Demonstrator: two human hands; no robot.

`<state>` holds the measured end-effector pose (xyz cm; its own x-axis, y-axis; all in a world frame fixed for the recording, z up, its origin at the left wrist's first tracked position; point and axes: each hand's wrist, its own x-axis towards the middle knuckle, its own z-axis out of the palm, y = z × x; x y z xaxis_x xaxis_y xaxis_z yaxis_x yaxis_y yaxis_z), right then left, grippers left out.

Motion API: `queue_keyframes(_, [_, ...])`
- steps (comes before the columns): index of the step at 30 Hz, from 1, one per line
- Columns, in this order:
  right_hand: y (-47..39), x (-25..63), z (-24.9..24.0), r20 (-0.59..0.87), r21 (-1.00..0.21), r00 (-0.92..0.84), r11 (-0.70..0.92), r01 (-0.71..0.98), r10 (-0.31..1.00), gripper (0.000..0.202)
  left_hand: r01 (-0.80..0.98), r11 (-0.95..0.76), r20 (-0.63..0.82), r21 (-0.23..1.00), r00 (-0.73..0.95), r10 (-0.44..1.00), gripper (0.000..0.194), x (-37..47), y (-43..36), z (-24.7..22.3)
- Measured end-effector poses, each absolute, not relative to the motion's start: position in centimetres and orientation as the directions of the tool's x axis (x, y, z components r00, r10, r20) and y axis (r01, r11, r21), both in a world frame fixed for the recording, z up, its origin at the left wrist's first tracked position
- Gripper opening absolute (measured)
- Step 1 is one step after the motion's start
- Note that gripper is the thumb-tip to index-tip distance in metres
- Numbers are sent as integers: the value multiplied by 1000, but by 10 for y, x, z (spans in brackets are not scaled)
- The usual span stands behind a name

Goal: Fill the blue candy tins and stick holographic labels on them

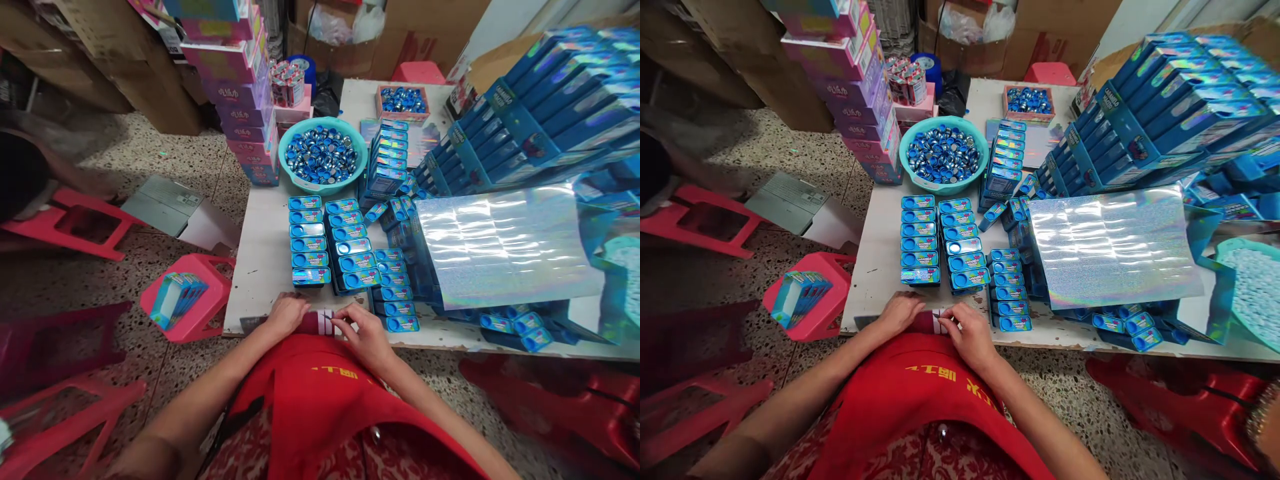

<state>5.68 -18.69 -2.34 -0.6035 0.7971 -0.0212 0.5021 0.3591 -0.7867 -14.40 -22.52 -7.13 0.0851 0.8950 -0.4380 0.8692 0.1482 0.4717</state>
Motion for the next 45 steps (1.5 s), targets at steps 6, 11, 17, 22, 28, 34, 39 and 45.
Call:
queue_keyframes(6, [-176,49,40,5,-866,-537,271,419,844,11,372,45,-53,927,12,999,50,-147,-242,10])
queue_keyframes(11, [-169,25,45,-46,-904,-504,179,387,862,12,89,312,-310,946,-31,950,24,-145,-226,16])
queue_keyframes(17, [-157,-16,15,115,-856,-297,246,455,948,13,160,364,-335,918,-179,925,24,-175,-206,11])
queue_keyframes(22, [-136,-38,7,230,-738,-251,336,585,940,13,388,292,-215,874,-231,949,21,-194,-180,15])
queue_keyframes(28, [-126,-48,1,210,-615,-268,341,711,940,11,481,280,-176,831,-251,952,12,-194,-169,-9])
queue_keyframes(34, [-114,-41,3,209,-567,-260,334,753,943,16,437,343,-161,831,-401,902,22,-178,-176,-49])
queue_keyframes(39, [-126,-25,8,303,-380,-544,623,684,782,23,449,292,-25,845,-512,859,39,-168,-198,-48])
queue_keyframes(45, [-147,-25,-4,142,-240,-649,662,710,747,47,537,239,-111,809,-259,960,71,-160,-216,-44])
